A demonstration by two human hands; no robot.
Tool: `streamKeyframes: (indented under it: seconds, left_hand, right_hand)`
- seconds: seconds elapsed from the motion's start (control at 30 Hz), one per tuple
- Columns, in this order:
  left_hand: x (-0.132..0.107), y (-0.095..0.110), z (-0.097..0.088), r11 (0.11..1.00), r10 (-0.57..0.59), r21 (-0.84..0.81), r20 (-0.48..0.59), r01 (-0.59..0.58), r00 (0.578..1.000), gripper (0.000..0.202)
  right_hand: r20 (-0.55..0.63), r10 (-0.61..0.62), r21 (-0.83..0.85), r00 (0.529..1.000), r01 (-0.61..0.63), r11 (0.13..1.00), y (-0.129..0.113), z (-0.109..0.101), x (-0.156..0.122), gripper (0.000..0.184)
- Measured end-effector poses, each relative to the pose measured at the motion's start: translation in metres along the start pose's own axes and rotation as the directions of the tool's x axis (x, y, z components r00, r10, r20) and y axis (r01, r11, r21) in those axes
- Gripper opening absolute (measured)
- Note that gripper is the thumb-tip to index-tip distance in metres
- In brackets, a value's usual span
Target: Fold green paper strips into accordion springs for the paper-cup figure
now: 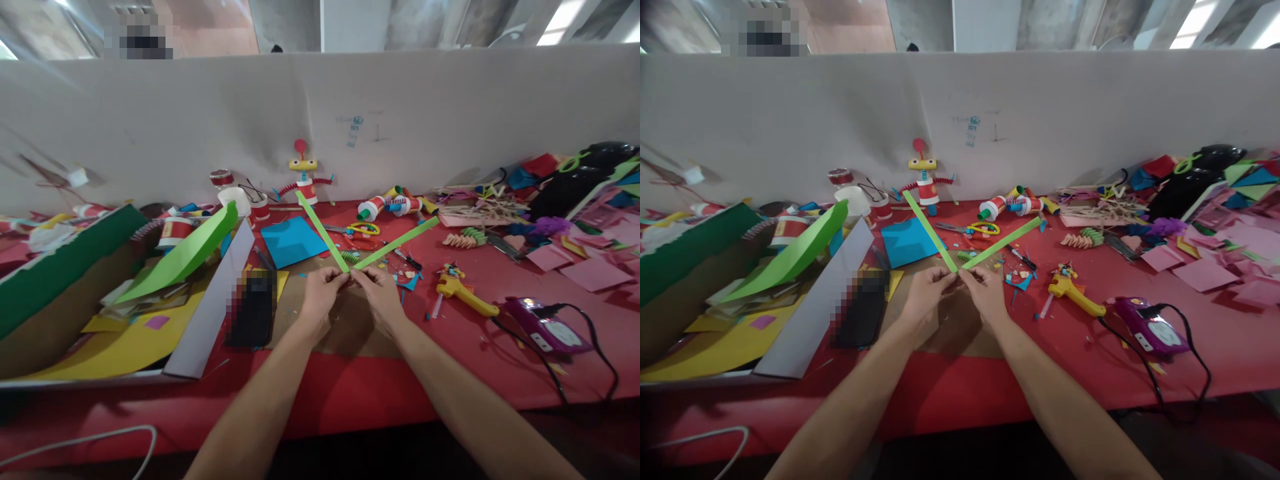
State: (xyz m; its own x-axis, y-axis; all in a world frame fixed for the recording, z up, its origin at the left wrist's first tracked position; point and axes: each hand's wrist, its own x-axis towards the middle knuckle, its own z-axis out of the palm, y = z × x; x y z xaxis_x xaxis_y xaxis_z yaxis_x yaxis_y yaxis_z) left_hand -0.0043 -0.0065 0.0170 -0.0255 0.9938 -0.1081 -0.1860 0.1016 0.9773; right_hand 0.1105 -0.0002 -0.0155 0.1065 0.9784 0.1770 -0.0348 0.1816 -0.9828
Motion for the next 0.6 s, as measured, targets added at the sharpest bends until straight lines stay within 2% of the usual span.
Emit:
streamKeyframes:
  seconds: [0.27, 0.37, 0.47, 0.6]
  left_hand:
    - [0.004, -0.004, -0.002, 0.998, 0.014, 0.059, -0.062, -0.010, 0.998, 0.012]
    - [0.006, -0.007, -0.002, 0.996, 0.042, 0.084, -0.083, -0.035, 0.996, 0.013]
    - [0.006, -0.008, 0.000, 1.000, -0.024, 0.015, -0.056, 0.025, 0.998, 0.015]
    - [0.006, -0.009, 0.000, 0.997, -0.069, -0.039, -0.025, 0.068, 0.997, 0.017]
  right_hand:
    - [0.008, 0.014, 0.012, 1.000, -0.015, 1.000, 0.003, 0.004, -0.004, 0.021]
    - [0.017, 0.040, 0.095, 0.999, -0.042, 0.995, 0.001, 0.005, -0.003, 0.017]
    - [0.046, 0.098, 0.223, 0.994, -0.106, 0.969, -0.003, 0.004, -0.001, 0.018]
    - [0.119, 0.150, 0.287, 0.981, -0.179, 0.941, -0.008, 0.002, 0.001, 0.017]
